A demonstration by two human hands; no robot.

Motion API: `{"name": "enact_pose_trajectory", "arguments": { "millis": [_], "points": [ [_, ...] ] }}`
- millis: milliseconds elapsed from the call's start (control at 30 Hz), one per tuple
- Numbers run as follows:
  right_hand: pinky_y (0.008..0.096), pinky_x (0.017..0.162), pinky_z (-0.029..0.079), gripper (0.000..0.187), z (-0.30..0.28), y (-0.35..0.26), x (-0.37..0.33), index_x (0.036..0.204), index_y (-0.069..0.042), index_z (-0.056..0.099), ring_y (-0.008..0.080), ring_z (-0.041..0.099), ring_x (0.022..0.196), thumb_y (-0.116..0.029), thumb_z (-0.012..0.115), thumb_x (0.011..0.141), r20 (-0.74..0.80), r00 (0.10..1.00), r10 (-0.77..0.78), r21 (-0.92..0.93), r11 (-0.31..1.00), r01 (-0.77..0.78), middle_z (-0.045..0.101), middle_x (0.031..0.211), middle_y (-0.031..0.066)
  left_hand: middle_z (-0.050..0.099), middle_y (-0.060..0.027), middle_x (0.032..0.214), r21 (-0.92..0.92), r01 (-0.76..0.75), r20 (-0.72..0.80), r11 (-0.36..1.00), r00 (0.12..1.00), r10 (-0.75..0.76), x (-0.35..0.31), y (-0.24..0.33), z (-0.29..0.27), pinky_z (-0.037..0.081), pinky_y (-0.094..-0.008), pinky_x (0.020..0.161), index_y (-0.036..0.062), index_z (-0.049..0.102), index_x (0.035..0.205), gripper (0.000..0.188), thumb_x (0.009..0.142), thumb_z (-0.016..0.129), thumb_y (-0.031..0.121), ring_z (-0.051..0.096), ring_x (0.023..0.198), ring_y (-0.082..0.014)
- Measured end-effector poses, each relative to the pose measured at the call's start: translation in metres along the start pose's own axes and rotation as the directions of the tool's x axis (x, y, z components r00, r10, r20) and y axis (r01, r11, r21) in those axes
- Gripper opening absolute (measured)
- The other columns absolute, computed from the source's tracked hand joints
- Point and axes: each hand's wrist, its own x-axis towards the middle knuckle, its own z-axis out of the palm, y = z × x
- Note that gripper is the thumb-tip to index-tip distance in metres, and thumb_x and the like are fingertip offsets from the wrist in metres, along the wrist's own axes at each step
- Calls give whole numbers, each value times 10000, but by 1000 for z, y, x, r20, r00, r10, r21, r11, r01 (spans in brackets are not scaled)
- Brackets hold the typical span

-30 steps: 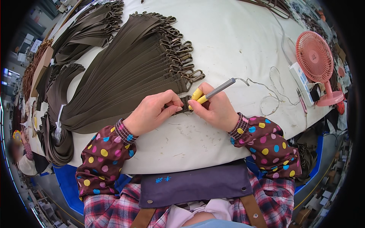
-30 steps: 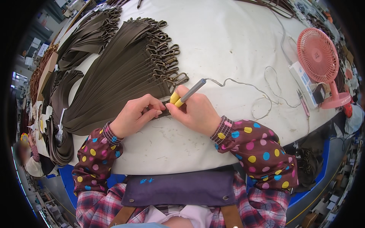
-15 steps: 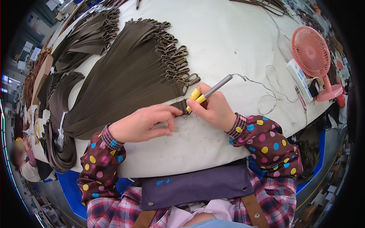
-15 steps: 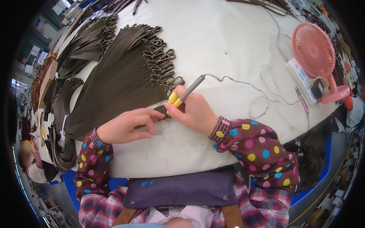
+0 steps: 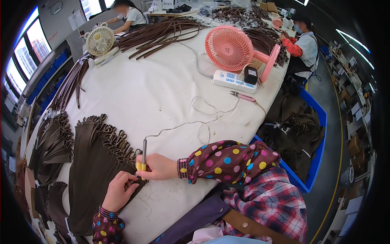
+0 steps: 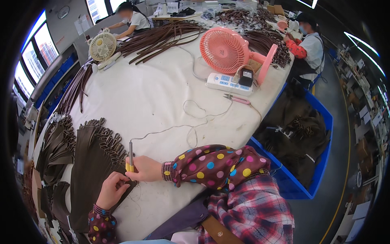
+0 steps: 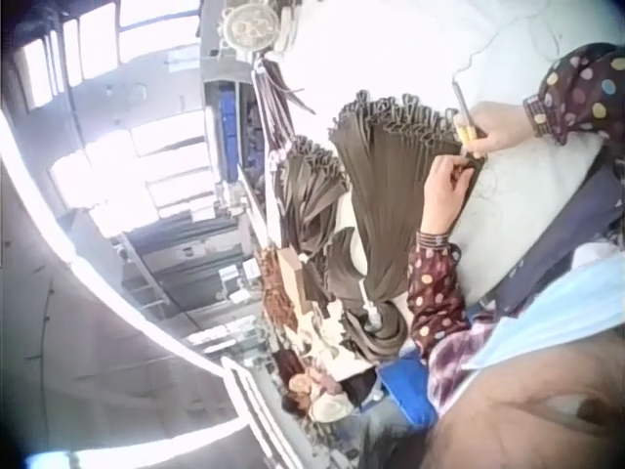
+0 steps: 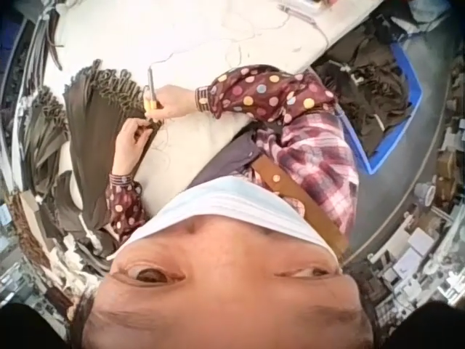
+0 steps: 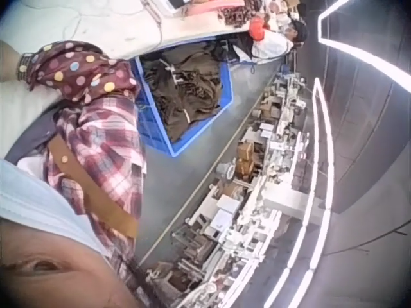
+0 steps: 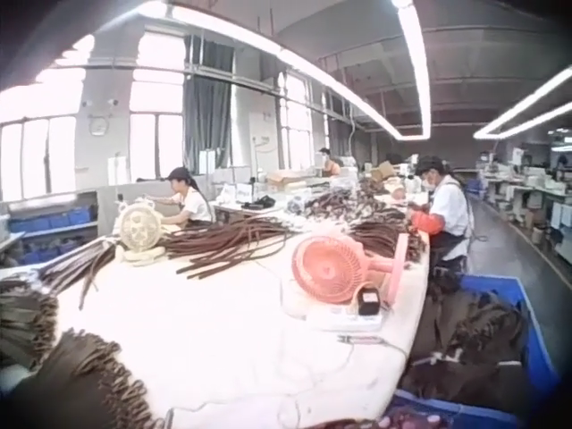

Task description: Assembling metal swivel clips onto fabric straps using a small hand tool.

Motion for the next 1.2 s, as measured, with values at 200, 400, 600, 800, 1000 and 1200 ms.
{"name": "enact_pose_trajectory", "arguments": {
  "millis": [200,400,600,800,1000,1200],
  "points": [
    [338,548,447,225,0,4,0,843,-37,484,217,589,592,-231,598,857,-13,998,-64,-23,998,64,595,654,75,542,-61,893,-10,33,-50,999,998,-34,-4,8,9,464,-255,573,10,608,923,200,751,710,-9,538,639,-120],
    [362,552,454,249,0,5,6,838,-28,490,270,591,582,-247,609,834,-18,994,-112,-89,990,110,592,641,111,556,-57,914,18,6,-140,1000,990,-3,-3,-5,13,424,-246,545,7,589,903,186,753,690,-39,510,614,-118],
    [360,546,449,250,-1,4,6,819,-32,492,269,584,568,-243,626,818,-29,995,-100,-64,993,98,583,617,100,561,-62,921,22,-5,-129,1000,992,8,-2,-3,15,427,-244,546,1,586,901,179,756,677,-52,510,612,-122],
    [397,579,451,261,1,4,5,796,-24,508,317,596,616,-257,627,781,-18,999,-33,9,999,33,582,635,137,563,-65,938,9,-20,-121,1000,992,21,-7,-8,15,433,-242,552,0,589,893,168,757,675,-52,515,619,-124],
    [298,546,454,222,1,3,7,849,-22,501,172,596,582,-201,632,854,15,1000,-20,16,1000,19,595,642,84,562,-59,939,-33,6,-99,999,995,-9,-11,-10,9,447,-244,572,19,606,912,152,781,667,-28,523,638,-117],
    [201,536,416,151,-10,-7,5,867,-20,493,39,532,623,-110,614,883,90,993,78,94,992,-86,595,719,18,550,-62,939,-105,29,-35,994,999,-33,1,-13,-4,479,-260,630,28,605,960,151,818,651,2,556,699,-142]
  ]
}}
